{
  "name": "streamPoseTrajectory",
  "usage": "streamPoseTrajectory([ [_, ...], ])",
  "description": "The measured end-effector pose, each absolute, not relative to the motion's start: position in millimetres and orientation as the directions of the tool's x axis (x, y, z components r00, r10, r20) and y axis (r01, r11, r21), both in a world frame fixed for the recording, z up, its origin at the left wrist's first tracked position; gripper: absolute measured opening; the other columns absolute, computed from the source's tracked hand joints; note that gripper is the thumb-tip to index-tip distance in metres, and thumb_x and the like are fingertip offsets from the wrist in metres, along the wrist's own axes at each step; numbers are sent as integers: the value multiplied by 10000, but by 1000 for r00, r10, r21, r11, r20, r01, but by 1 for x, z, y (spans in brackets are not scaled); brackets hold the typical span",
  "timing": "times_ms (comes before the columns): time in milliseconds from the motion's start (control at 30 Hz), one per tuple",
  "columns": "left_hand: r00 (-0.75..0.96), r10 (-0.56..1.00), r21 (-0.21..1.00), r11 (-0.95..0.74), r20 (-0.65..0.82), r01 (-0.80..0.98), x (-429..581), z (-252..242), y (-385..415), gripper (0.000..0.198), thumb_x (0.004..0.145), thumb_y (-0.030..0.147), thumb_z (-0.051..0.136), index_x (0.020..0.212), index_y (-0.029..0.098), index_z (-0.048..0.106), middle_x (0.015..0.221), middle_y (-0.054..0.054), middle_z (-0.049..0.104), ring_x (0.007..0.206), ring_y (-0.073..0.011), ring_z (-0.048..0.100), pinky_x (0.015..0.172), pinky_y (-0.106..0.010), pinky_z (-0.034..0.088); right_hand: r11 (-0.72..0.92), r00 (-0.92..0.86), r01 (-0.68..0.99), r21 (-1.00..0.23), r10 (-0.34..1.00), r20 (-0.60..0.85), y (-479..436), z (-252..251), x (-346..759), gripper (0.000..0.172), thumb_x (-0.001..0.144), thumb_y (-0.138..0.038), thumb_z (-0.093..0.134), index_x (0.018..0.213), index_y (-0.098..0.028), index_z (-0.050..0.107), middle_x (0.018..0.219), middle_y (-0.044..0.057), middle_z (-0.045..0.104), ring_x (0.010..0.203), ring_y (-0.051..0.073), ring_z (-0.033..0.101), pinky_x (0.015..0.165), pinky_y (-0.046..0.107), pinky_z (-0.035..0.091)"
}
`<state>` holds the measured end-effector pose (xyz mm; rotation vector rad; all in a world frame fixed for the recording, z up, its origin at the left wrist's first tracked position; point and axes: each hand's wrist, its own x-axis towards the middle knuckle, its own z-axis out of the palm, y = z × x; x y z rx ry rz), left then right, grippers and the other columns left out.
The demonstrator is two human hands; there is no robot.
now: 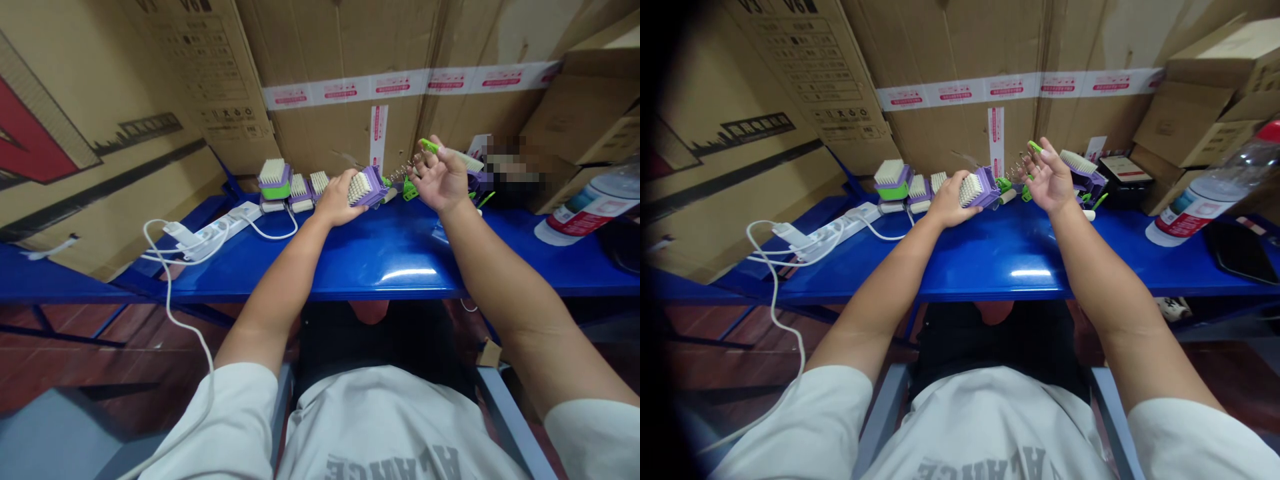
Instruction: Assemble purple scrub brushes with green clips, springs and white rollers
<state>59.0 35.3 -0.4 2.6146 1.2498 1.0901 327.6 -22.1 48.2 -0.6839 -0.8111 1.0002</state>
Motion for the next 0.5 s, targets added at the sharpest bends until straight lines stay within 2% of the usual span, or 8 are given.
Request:
streamPoseTrajectory([
  [100, 441, 703, 324, -673, 558, 664, 59, 1, 34, 958, 777, 268, 1010, 1622, 264, 558, 1640, -164, 719, 1504, -437, 692, 1293, -588, 556, 362, 284, -441, -821, 924, 255, -27, 51, 325, 232, 908, -364, 840, 1112, -389, 732, 1304, -56, 877, 1270, 216, 807, 1051, 439, 713],
  [200, 456, 700, 317, -680, 550, 662, 60, 1, 33, 967, 777, 259, 1012, 1628, 271, 552, 1646, -162, 720, 1507, -434, 696, 1297, -586, 558, 356, 275, -413, -838, 926, 258, -31, 53, 323, 272, 870, -368, 892, 1088, -404, 732, 1322, -59, 871, 1302, 229, 804, 1061, 455, 715],
  [333, 466, 692, 312, -689, 552, 654, 60, 1, 33, 968, 783, 265, 1020, 1630, 278, 552, 1655, -154, 717, 1506, -427, 702, 1298, -577, 559, 376, 251, -462, -803, 924, 288, -30, 52, 323, 302, 839, -374, 906, 1092, -396, 741, 1283, -64, 872, 1264, 216, 812, 1060, 441, 714],
  [433, 471, 692, 312, -690, 547, 653, 60, 2, 33, 971, 784, 255, 1024, 1634, 267, 554, 1660, -162, 713, 1520, -429, 694, 1307, -576, 553, 383, 254, -421, -822, 920, 299, -23, 46, 328, 323, 828, -415, 895, 1113, -407, 742, 1374, -59, 865, 1309, 237, 798, 1065, 461, 720],
  [500, 475, 695, 308, -688, 540, 657, 60, 3, 31, 968, 796, 247, 1015, 1643, 256, 546, 1665, -170, 709, 1532, -427, 689, 1310, -571, 551, 395, 216, -384, -835, 917, 335, -15, 40, 336, 405, 789, -466, 925, 1144, -414, 736, 1478, -48, 839, 1387, 278, 774, 1088, 503, 721],
])
